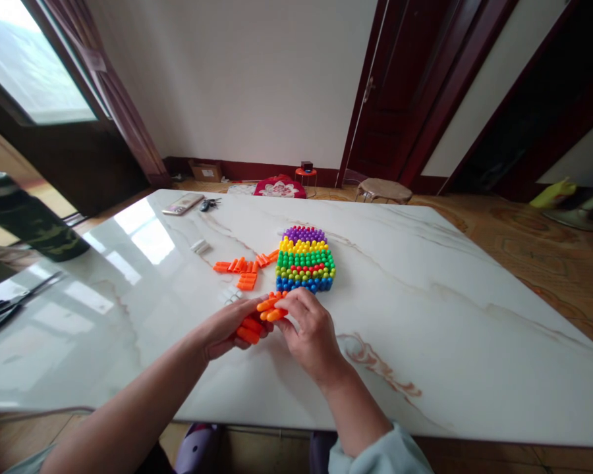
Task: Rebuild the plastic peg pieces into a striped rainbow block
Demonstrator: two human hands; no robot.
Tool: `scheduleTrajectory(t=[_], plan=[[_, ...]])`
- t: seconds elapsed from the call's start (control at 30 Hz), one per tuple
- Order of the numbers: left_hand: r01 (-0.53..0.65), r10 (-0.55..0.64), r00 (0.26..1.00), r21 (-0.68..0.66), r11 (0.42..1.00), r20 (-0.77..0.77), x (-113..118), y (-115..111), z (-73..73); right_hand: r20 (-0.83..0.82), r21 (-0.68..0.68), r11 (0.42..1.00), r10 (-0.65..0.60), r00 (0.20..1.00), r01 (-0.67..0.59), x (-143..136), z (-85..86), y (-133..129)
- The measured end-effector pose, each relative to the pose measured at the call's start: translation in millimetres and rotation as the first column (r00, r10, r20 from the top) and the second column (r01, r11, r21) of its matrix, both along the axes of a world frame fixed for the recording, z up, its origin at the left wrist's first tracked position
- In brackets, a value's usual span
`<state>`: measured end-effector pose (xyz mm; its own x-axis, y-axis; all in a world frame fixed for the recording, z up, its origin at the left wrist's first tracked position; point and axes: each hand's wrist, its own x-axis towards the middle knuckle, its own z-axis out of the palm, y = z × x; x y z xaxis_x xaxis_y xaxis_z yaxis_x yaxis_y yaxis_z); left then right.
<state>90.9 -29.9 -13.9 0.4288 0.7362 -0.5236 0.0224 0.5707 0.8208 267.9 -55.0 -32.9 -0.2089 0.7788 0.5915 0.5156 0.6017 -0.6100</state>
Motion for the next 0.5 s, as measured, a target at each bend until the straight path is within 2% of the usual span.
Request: scheduleTrajectory(t=[0.1, 0.2, 0.27, 0.37, 0.5], plan=[[-0.001, 0.001, 1.0, 0.036, 0.999, 0.0, -5.0, 1.9, 2.6, -0.112, -0.019, 0.984, -0.18, 0.977, 0.179, 14.6, 7.2, 1.0], [-0.052, 0.053, 0.999, 0.057, 0.997, -0.014, -9.8, 4.8, 1.4, -0.183, -0.117, 0.939, -0.339, 0.923, 0.322, 39.2, 7.4, 5.6], [-0.106, 0.108, 0.994, 0.071, 0.992, -0.026, -11.3, 6.8, -0.8, -0.14, -0.227, 0.922, -0.349, 0.926, 0.313, 56.5, 0.1, 10.6], [-0.202, 0.202, 0.979, 0.078, 0.976, 0.001, -11.0, 9.6, -4.1, -0.034, -0.381, 0.892, -0.278, 0.96, 0.245, 74.7, -18.3, 19.4], [-0.358, 0.354, 0.926, 0.008, 0.934, 0.133, -9.6, 14.7, -5.7, 0.047, -0.385, 0.891, -0.243, 0.969, 0.242, 82.2, -36.3, 30.9]])
